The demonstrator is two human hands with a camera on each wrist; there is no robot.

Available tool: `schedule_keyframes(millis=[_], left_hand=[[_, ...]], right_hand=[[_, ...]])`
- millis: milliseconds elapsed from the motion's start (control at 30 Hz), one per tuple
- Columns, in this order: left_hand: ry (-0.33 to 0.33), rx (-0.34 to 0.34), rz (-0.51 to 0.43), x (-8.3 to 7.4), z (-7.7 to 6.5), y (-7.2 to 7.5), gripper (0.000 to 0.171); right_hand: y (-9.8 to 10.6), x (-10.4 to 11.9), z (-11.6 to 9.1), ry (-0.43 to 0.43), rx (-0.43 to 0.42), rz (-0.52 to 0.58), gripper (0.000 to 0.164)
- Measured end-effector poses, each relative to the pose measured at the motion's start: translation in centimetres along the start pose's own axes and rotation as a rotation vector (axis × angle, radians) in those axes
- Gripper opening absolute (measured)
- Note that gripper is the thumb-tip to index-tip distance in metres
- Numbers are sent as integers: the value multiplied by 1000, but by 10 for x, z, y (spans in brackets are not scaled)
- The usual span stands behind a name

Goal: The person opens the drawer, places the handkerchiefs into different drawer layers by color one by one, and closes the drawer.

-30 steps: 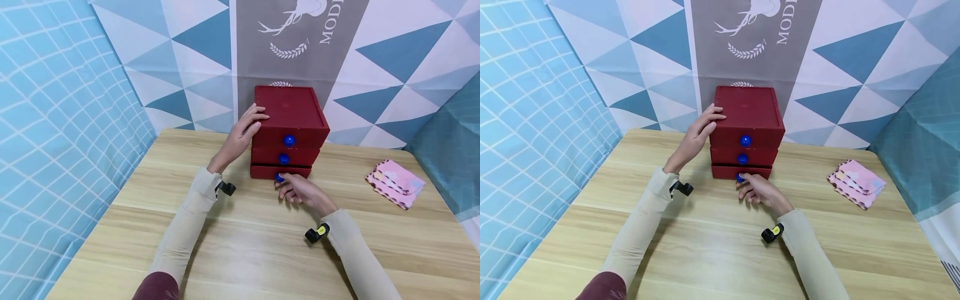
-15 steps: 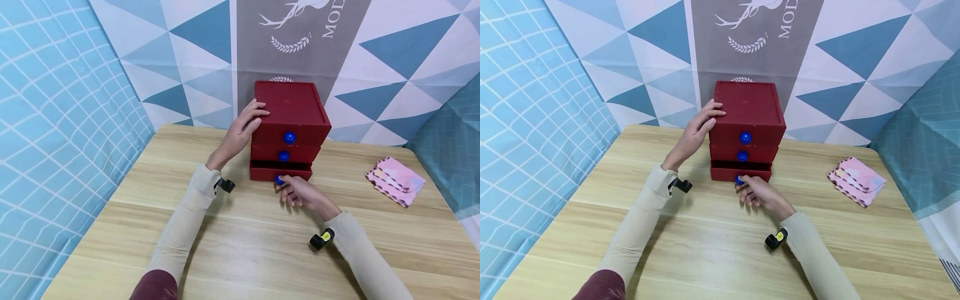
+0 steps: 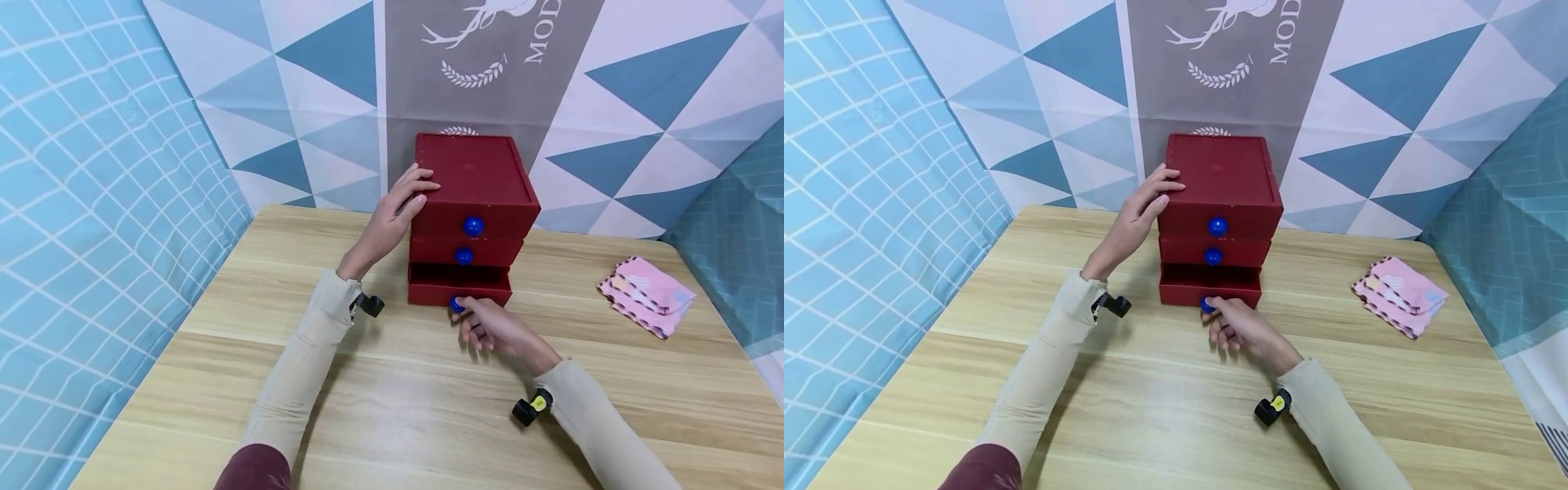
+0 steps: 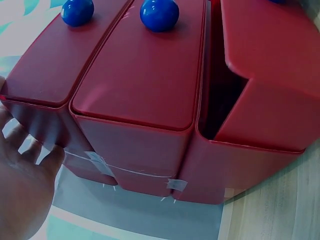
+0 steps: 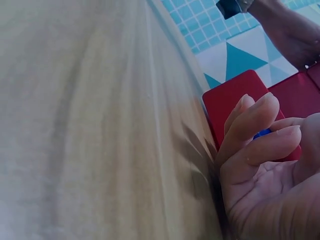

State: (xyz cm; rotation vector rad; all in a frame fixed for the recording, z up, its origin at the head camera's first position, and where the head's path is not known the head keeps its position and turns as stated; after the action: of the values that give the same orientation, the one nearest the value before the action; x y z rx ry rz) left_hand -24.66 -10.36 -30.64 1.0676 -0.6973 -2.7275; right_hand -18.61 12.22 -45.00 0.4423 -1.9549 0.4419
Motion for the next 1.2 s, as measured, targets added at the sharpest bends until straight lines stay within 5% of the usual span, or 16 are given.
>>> schedule_keyframes(millis=[1200], left_hand=[[-2,2,-9,-2,0,1,34]], right_hand=[[-28,-27,-48,-43,125,42,49]])
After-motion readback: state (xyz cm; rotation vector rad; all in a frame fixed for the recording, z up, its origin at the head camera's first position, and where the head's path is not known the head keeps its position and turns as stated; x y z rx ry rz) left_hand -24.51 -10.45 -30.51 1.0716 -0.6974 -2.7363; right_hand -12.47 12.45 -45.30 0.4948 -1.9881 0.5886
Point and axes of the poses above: each hand's wrist, its own z-axis towards the middle knuckle, its own y-axis out of the back of the hand, x = y × z, the point moved 2 cm from there along z, towards the middle knuckle, and after that the axes turned 7 degrees about z, right-handed, at the moved point
